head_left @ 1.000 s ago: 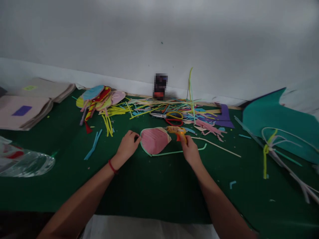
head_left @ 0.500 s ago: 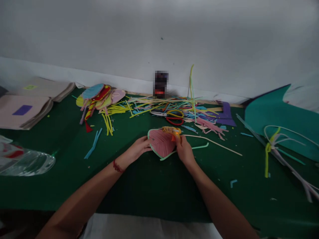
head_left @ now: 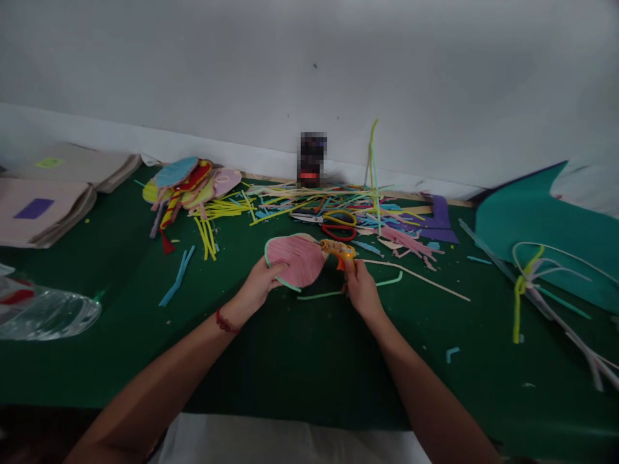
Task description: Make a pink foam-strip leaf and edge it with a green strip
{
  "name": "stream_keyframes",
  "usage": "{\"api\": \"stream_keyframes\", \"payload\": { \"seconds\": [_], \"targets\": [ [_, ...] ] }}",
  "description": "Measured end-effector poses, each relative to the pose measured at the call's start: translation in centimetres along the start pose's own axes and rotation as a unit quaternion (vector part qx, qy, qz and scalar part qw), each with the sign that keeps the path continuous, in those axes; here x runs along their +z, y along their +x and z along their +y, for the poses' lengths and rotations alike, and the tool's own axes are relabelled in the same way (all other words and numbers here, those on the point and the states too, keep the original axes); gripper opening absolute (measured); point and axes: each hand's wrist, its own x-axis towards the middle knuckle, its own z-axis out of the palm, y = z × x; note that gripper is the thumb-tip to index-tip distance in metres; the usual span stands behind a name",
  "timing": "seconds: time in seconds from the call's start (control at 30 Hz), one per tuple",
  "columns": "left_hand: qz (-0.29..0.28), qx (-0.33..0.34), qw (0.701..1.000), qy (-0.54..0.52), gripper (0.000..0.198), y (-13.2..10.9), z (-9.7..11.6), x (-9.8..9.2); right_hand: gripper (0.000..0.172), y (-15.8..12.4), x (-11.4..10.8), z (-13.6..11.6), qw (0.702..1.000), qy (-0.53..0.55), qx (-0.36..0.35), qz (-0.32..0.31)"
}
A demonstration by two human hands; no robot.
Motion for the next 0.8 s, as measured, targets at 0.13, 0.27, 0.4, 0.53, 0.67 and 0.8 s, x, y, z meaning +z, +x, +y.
{"api": "stream_keyframes", "payload": {
  "seconds": [0.13, 0.27, 0.4, 0.53, 0.67, 0.8],
  "targets": [
    [0.018, -0.011, 0.996, -0.085, 0.033, 0.3, 0.9, -0.9, 0.044, -0.1, -0.8, -0.1, 0.998, 0.056, -0.009, 0.001],
    [0.008, -0.046, 0.986, -0.162, 0.027, 0.3, 1.2, -0.7, 0.043, -0.6, -1.9, -1.0, 0.993, 0.103, -0.052, 0.025],
    [0.004, -0.076, 0.975, -0.207, 0.021, 0.1, 1.1, -0.5, 0.055, -1.8, -2.4, -2.0, 0.991, 0.055, -0.092, 0.075],
    [0.019, -0.077, 0.973, -0.216, 0.022, -0.3, 1.4, -0.3, 0.060, -2.9, -2.1, -2.8, 0.990, 0.002, -0.095, 0.103],
    [0.037, -0.080, 0.975, -0.202, 0.026, -0.8, 2.1, 0.1, 0.053, -3.1, -1.8, -3.1, 0.988, -0.013, -0.111, 0.102],
    [0.020, -0.073, 0.976, -0.203, 0.025, -0.9, 2.3, 0.0, 0.053, -2.9, -1.8, -3.0, 0.985, -0.012, -0.116, 0.124]
  ]
}}
